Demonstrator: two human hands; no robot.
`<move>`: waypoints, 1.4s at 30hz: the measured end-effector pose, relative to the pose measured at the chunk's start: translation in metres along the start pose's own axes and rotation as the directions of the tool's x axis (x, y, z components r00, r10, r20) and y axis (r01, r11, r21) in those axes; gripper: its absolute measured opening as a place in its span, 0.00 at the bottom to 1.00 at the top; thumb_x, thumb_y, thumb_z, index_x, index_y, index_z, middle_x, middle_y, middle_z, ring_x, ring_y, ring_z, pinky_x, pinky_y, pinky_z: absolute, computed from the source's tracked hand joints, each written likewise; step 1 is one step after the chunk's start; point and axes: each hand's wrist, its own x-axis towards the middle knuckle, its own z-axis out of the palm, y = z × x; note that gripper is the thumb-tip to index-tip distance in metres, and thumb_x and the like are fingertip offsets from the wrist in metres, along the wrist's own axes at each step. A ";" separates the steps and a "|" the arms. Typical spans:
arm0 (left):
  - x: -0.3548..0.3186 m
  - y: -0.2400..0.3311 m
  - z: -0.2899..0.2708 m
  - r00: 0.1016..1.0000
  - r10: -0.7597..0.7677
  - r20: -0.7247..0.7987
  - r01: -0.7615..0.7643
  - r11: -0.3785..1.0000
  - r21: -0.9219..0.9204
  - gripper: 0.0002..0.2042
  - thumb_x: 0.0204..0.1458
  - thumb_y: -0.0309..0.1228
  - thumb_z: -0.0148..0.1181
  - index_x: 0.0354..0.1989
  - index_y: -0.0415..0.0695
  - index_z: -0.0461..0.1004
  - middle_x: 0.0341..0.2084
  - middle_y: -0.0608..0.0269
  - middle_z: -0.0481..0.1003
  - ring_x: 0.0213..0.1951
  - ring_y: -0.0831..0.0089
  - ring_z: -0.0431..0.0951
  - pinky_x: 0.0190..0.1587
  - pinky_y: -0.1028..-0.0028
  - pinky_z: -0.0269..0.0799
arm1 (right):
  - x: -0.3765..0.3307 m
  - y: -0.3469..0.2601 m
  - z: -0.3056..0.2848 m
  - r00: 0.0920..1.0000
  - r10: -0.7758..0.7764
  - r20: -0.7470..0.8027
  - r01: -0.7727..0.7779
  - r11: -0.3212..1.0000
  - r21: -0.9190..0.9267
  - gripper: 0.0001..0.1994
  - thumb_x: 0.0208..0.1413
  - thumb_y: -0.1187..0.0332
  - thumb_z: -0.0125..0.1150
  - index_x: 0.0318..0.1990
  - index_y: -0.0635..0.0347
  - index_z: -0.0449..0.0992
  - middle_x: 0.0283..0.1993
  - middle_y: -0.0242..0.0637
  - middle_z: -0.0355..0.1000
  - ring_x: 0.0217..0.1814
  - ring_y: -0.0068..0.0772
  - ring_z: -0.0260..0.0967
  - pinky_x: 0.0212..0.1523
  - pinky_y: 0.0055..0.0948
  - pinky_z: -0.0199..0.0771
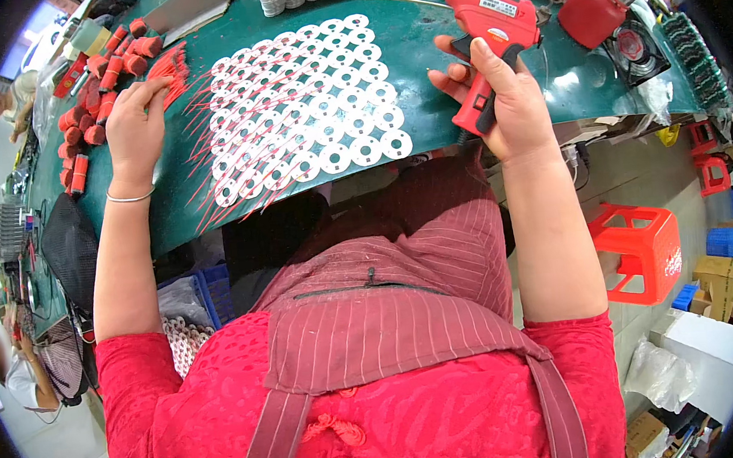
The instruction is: Applying adhesive to secure wires on an array of circular components.
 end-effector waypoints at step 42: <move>0.009 0.150 0.012 0.898 0.420 0.129 -0.399 0.903 -0.161 0.06 0.41 0.24 0.65 0.29 0.47 0.79 0.21 0.66 0.70 0.30 0.64 0.73 0.52 0.60 0.67 | -0.106 -0.012 0.049 0.999 -0.033 -0.021 0.015 0.814 -0.581 0.26 0.61 0.66 0.57 0.63 0.68 0.60 0.59 0.49 0.68 0.31 0.17 0.63 0.30 0.20 0.72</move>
